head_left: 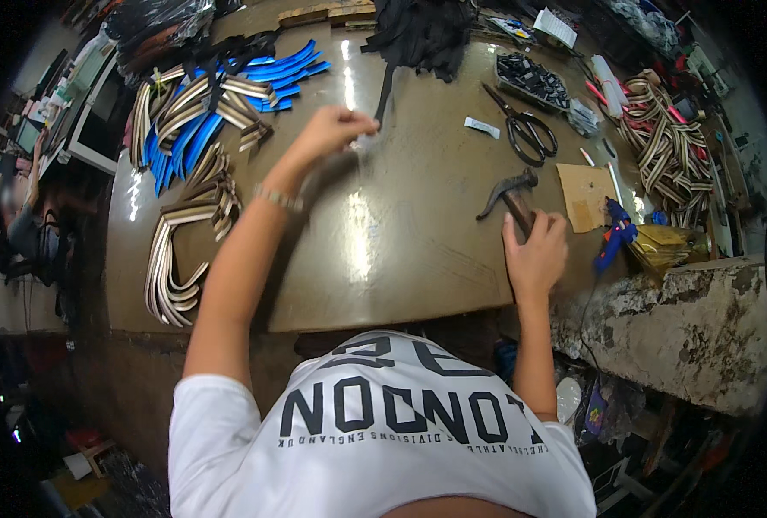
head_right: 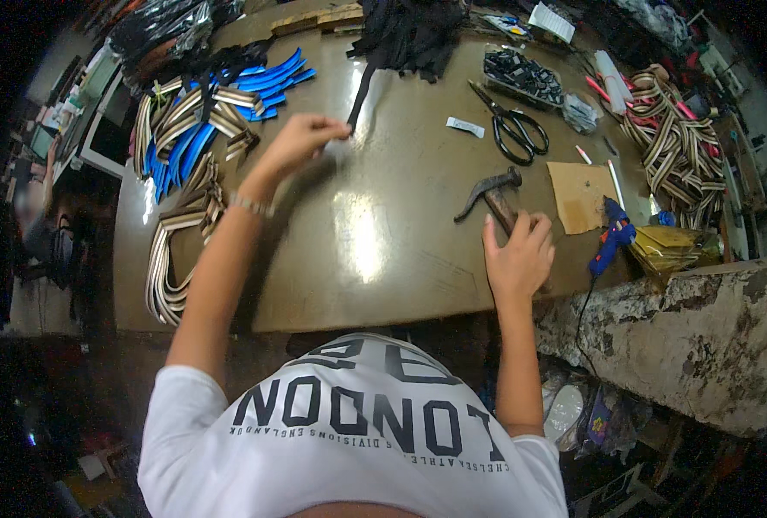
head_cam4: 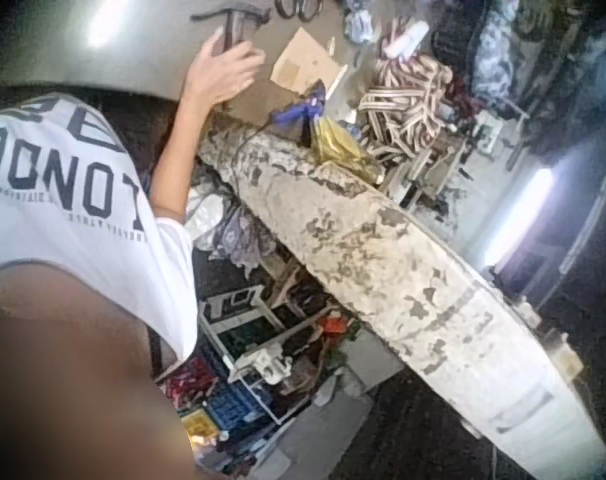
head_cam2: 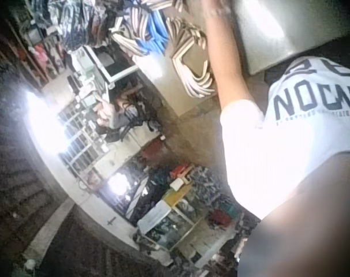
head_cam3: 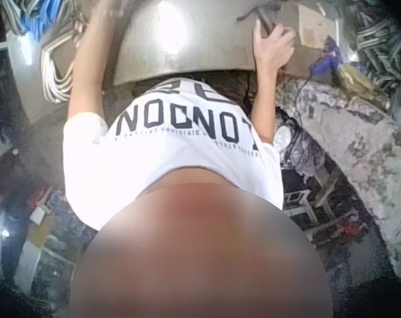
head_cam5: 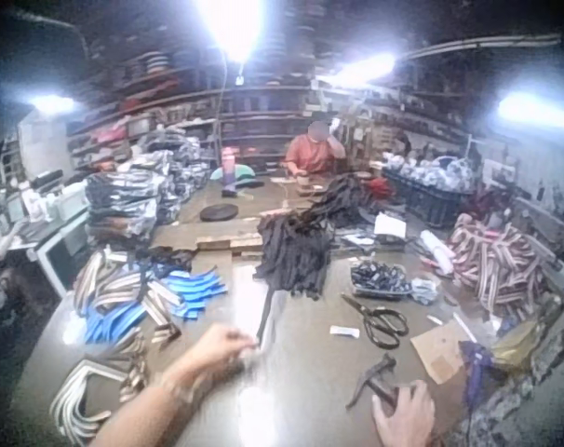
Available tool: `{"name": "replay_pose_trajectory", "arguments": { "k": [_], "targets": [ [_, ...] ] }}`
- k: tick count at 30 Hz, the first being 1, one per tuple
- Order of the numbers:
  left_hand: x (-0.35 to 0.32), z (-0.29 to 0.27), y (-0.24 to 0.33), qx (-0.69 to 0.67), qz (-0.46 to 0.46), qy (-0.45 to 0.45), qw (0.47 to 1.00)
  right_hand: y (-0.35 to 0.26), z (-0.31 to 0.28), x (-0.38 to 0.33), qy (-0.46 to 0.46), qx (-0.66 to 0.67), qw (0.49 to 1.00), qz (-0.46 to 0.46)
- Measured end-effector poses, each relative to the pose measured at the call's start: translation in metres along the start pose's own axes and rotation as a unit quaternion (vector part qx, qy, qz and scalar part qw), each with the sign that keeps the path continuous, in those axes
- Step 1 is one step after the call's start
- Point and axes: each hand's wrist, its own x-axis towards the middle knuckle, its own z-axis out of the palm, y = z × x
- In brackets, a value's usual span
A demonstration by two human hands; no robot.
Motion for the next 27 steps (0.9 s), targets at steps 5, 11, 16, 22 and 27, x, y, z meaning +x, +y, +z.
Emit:
{"name": "replay_pose_trajectory", "arguments": {
  "k": [5, 11, 16, 22, 27],
  "targets": [
    [-0.149, 0.040, 0.001, -0.183, -0.108, -0.006, 0.977, -0.087, -0.010, -0.023, -0.257, 0.572, 0.778, 0.045],
    [-0.220, 0.060, 0.004, -0.152, -0.129, 0.026, 0.980, -0.128, 0.029, -0.008, -0.600, 0.728, 0.275, 0.185],
    [-0.241, 0.072, -0.003, -0.064, -0.082, 0.029, 0.994, -0.113, 0.060, 0.105, -0.572, 0.643, 0.503, 0.087],
    [-0.242, 0.091, -0.007, 0.066, 0.002, 0.042, 0.997, -0.142, 0.123, 0.181, -0.394, 0.576, 0.713, -0.073],
    [-0.241, 0.097, -0.001, 0.144, -0.033, 0.063, 0.987, -0.175, 0.174, 0.156, -0.200, 0.392, 0.885, -0.152]
  ]
}}
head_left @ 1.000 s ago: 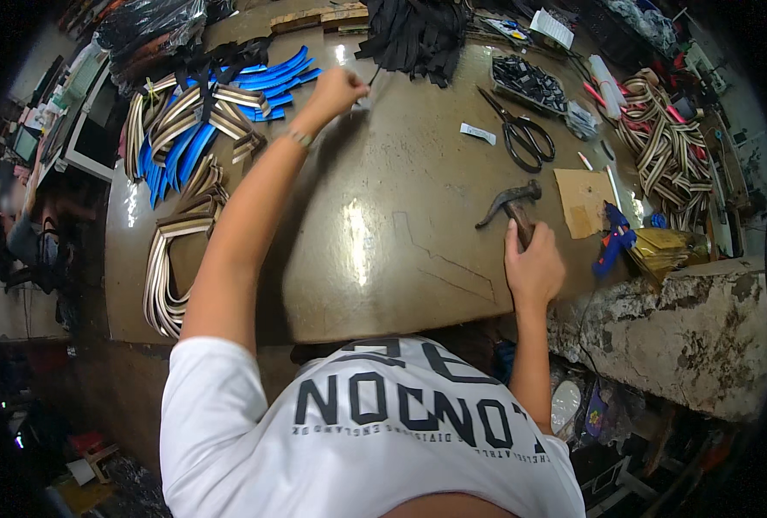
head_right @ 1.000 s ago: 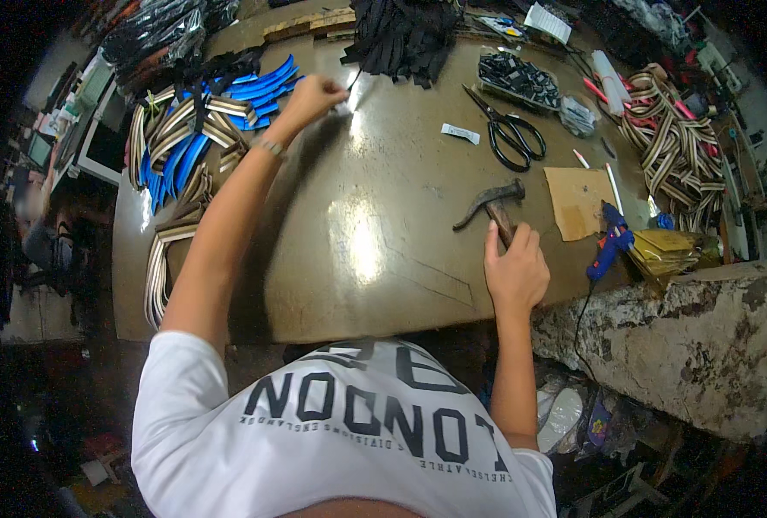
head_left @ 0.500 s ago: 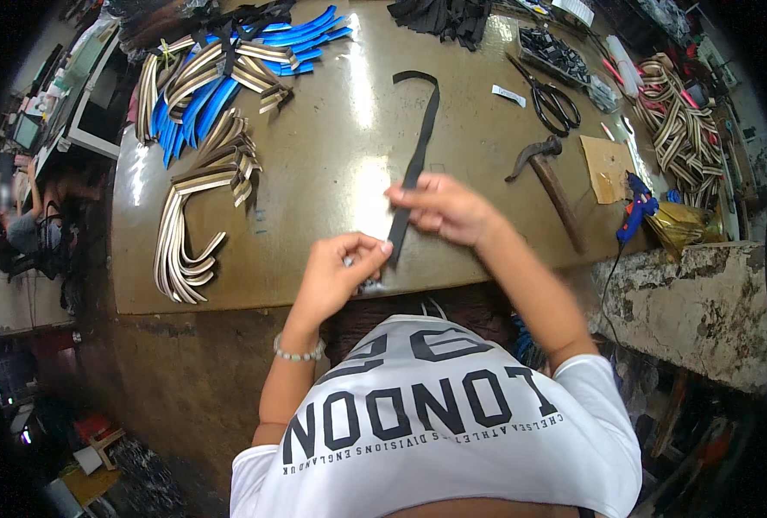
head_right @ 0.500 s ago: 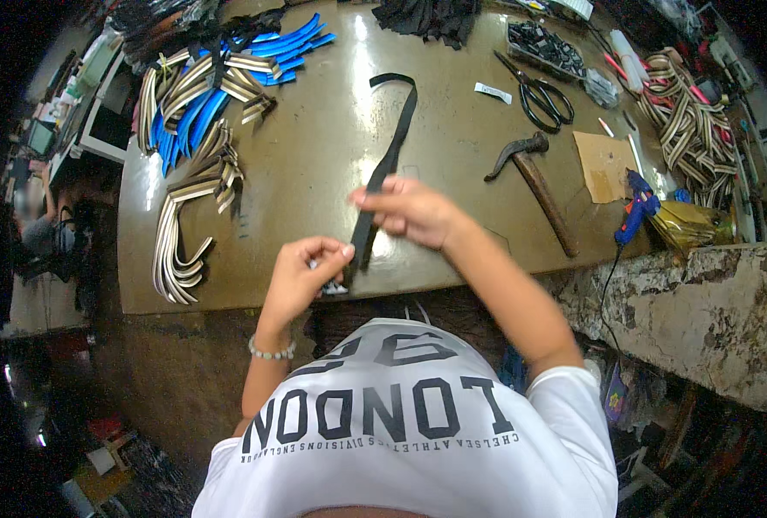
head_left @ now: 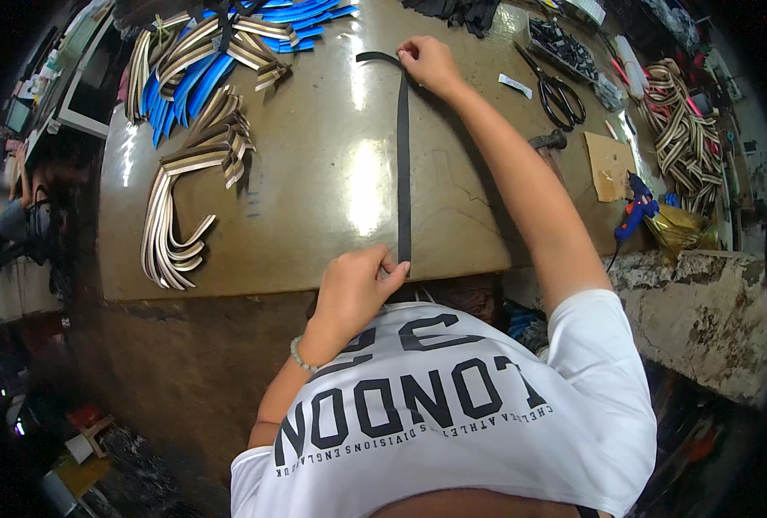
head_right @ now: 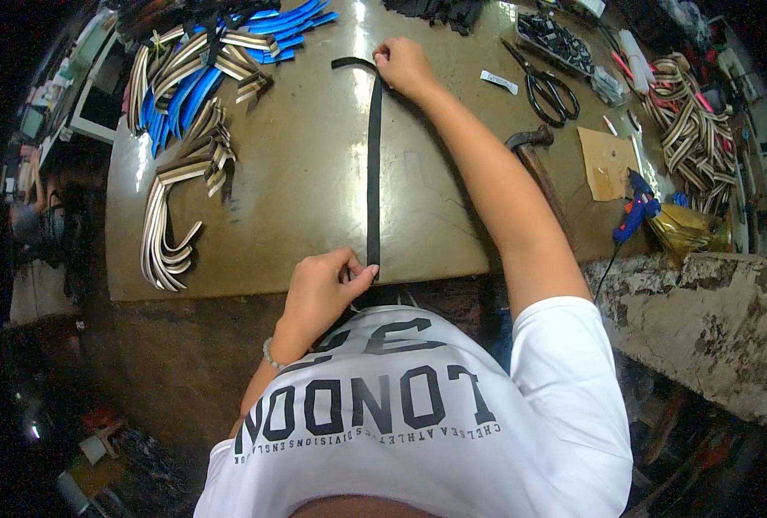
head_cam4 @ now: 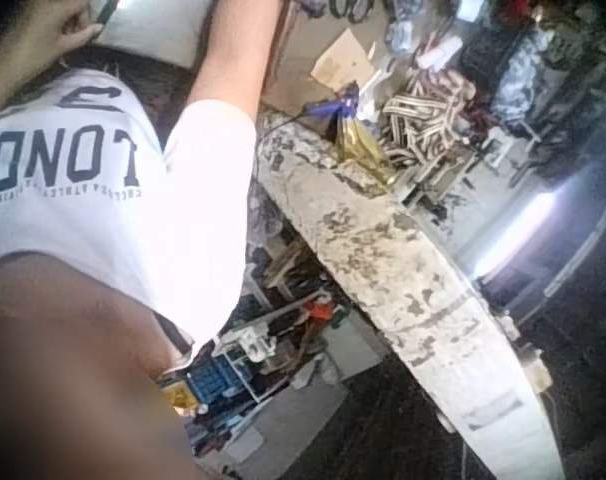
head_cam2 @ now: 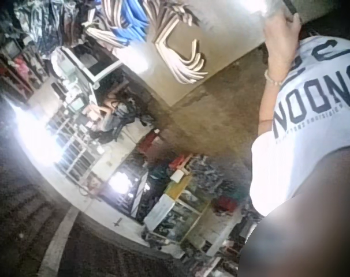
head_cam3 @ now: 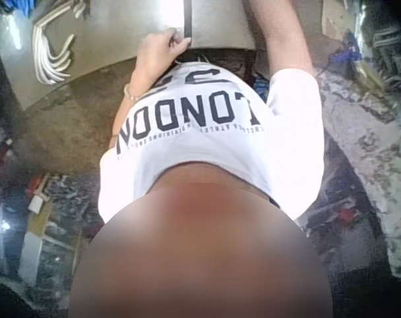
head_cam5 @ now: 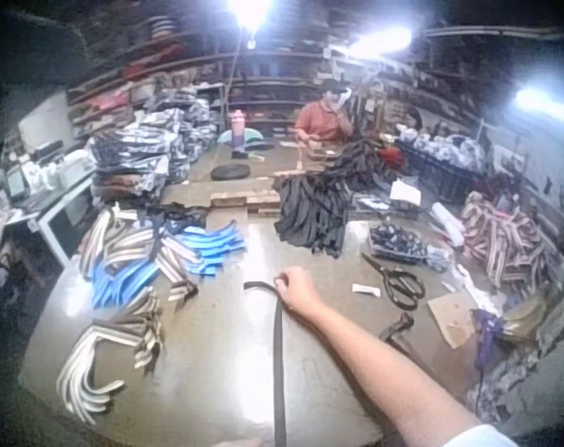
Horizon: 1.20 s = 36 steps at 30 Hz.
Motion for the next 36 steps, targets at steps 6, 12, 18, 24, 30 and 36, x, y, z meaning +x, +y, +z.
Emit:
{"name": "replay_pose_trajectory", "arguments": {
  "k": [6, 12, 18, 24, 30, 36],
  "targets": [
    [0.002, -0.013, 0.004, -0.037, -0.049, 0.053, 0.997, -0.030, -0.046, -0.042, 0.008, 0.250, 0.963, 0.097],
    [0.025, -0.020, -0.004, 0.091, 0.134, 0.027, 0.986, -0.049, -0.153, -0.229, -0.059, 0.299, 0.942, 0.137],
    [0.027, -0.014, -0.004, 0.182, 0.114, 0.022, 0.976, 0.036, -0.239, -0.336, 0.517, -0.051, 0.753, 0.404],
    [0.024, -0.013, -0.006, 0.204, 0.109, 0.012, 0.973, 0.138, -0.249, -0.342, 0.447, 0.049, 0.846, 0.288],
    [0.022, -0.012, -0.010, 0.176, 0.102, 0.025, 0.979, 0.036, -0.242, -0.264, 0.348, -0.025, 0.889, 0.295],
    [0.022, -0.011, -0.011, 0.156, 0.116, 0.035, 0.980, -0.073, -0.156, -0.225, -0.066, 0.136, 0.987, 0.051]
  ]
}}
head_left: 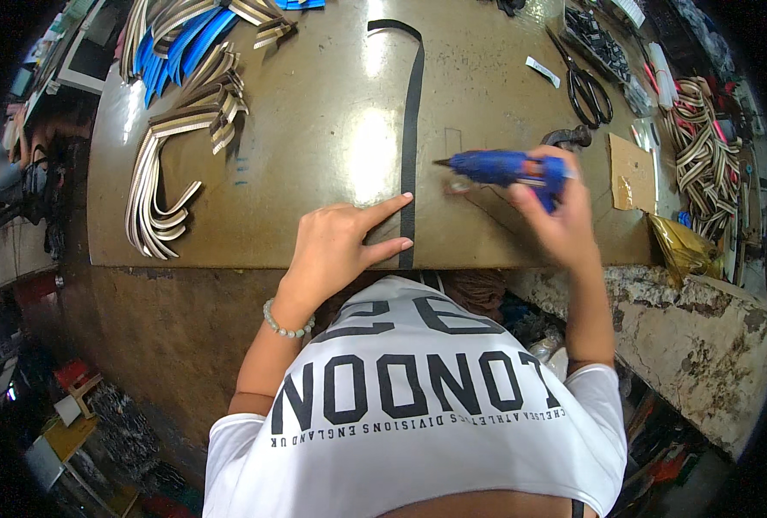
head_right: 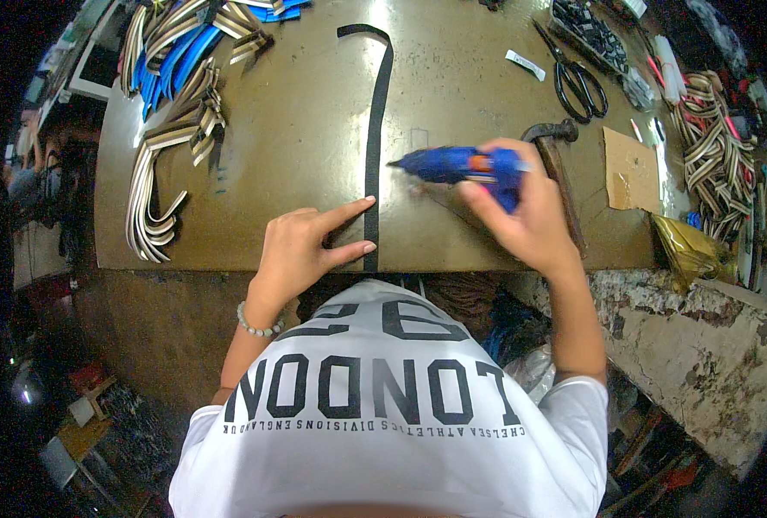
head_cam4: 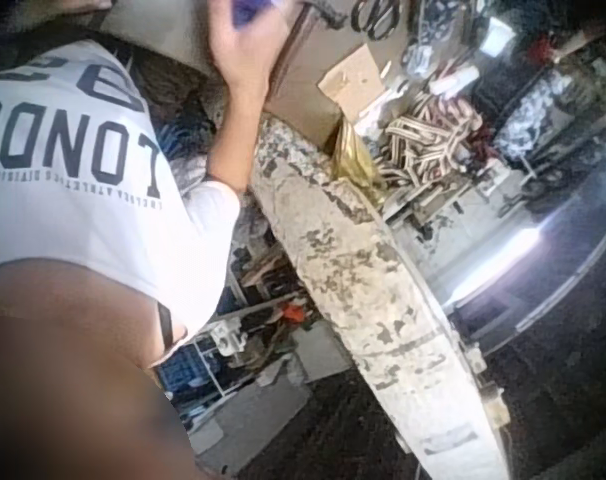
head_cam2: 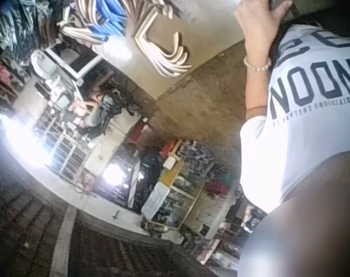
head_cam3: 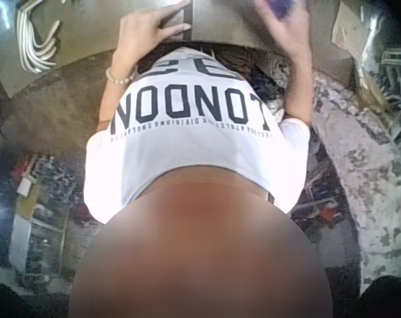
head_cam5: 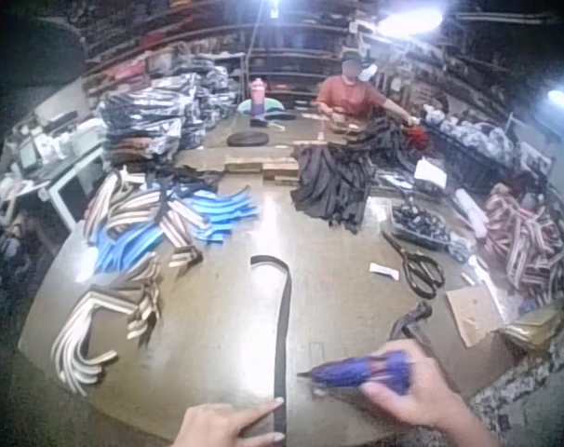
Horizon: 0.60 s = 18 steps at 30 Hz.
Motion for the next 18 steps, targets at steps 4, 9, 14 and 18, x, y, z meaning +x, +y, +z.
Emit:
{"name": "replay_pose_trajectory", "arguments": {
  "k": [4, 9, 14, 18],
  "targets": [
    [0.000, 0.001, -0.002, -0.008, 0.002, 0.005, 1.000, 0.005, 0.019, 0.026, -0.029, -0.043, 0.998, -0.042],
    [0.000, 0.003, -0.004, -0.009, 0.003, 0.006, 1.000, 0.007, 0.019, 0.036, -0.083, -0.057, 0.994, -0.040],
    [-0.001, 0.002, -0.003, 0.004, 0.007, 0.008, 1.000, 0.002, 0.021, 0.043, -0.092, -0.059, 0.992, -0.059],
    [-0.002, 0.004, -0.005, 0.022, 0.006, -0.005, 1.000, 0.006, 0.018, 0.060, -0.076, -0.081, 0.991, -0.079]
  ]
}}
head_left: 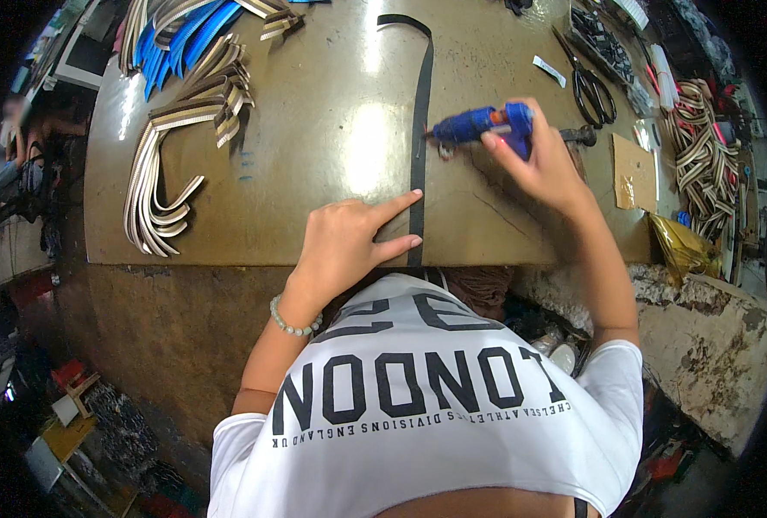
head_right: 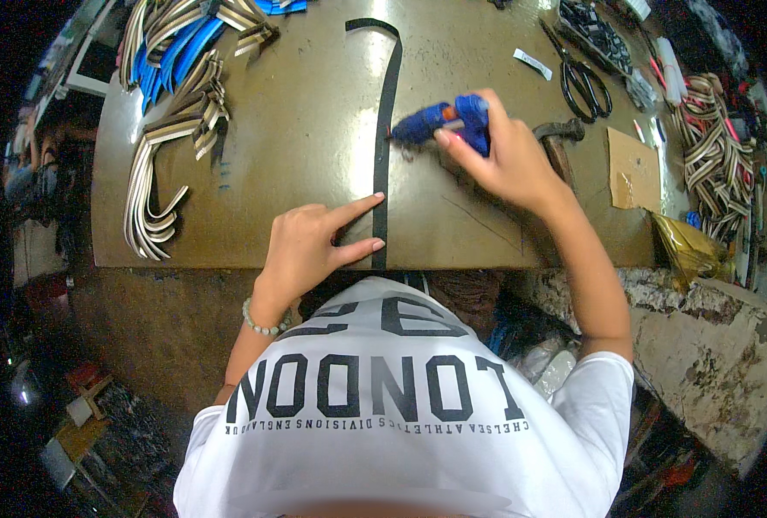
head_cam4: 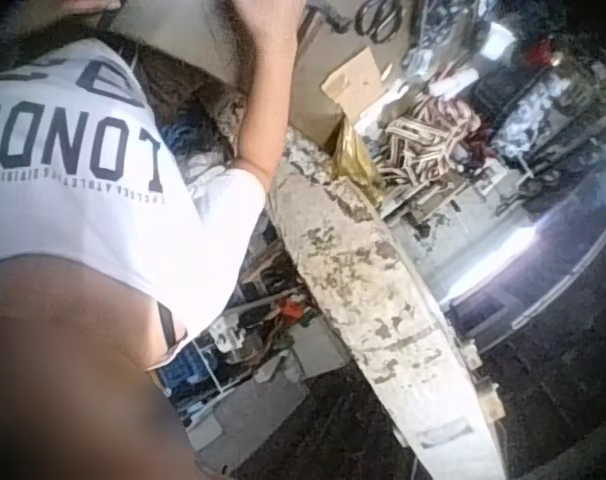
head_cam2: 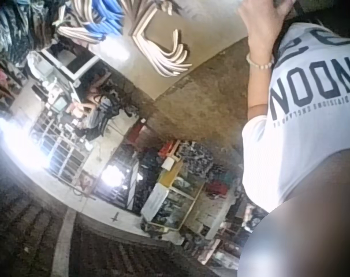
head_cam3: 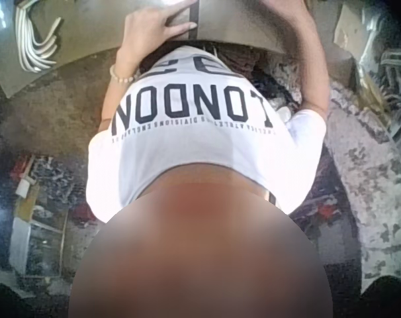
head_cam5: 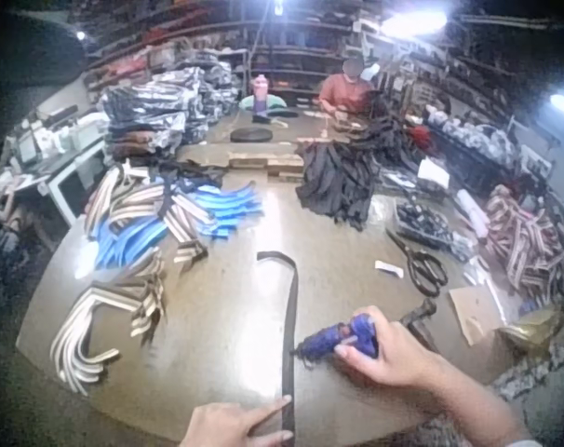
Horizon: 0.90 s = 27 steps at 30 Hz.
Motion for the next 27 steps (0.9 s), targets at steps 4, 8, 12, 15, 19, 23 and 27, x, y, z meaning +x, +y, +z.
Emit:
{"name": "replay_pose_trajectory", "arguments": {
  "k": [4, 8, 12, 15, 19, 23, 27],
  "targets": [
    [0.000, 0.002, 0.000, -0.014, -0.002, 0.010, 1.000, 0.004, 0.001, 0.012, -0.001, -0.071, 0.997, -0.012],
    [0.000, 0.000, 0.001, -0.022, -0.004, 0.003, 1.000, -0.002, -0.012, 0.002, 0.098, -0.205, 0.963, -0.147],
    [0.000, -0.002, 0.000, -0.035, 0.008, 0.013, 0.999, 0.029, -0.065, -0.051, 0.371, -0.256, 0.886, 0.108],
    [-0.002, -0.002, 0.000, -0.025, 0.022, 0.008, 0.999, 0.095, -0.095, -0.104, 0.503, -0.143, 0.818, 0.242],
    [-0.004, -0.030, -0.019, -0.208, -0.085, 0.100, 0.969, 0.146, -0.095, -0.179, 0.391, -0.270, 0.769, 0.428],
    [-0.003, -0.111, -0.094, 0.017, -0.256, 0.417, 0.872, 0.091, -0.120, -0.206, 0.164, -0.268, 0.713, 0.626],
    [-0.007, -0.162, -0.183, 0.168, -0.413, 0.253, 0.858, 0.024, -0.115, -0.176, 0.246, -0.048, 0.821, 0.512]
  ]
}}
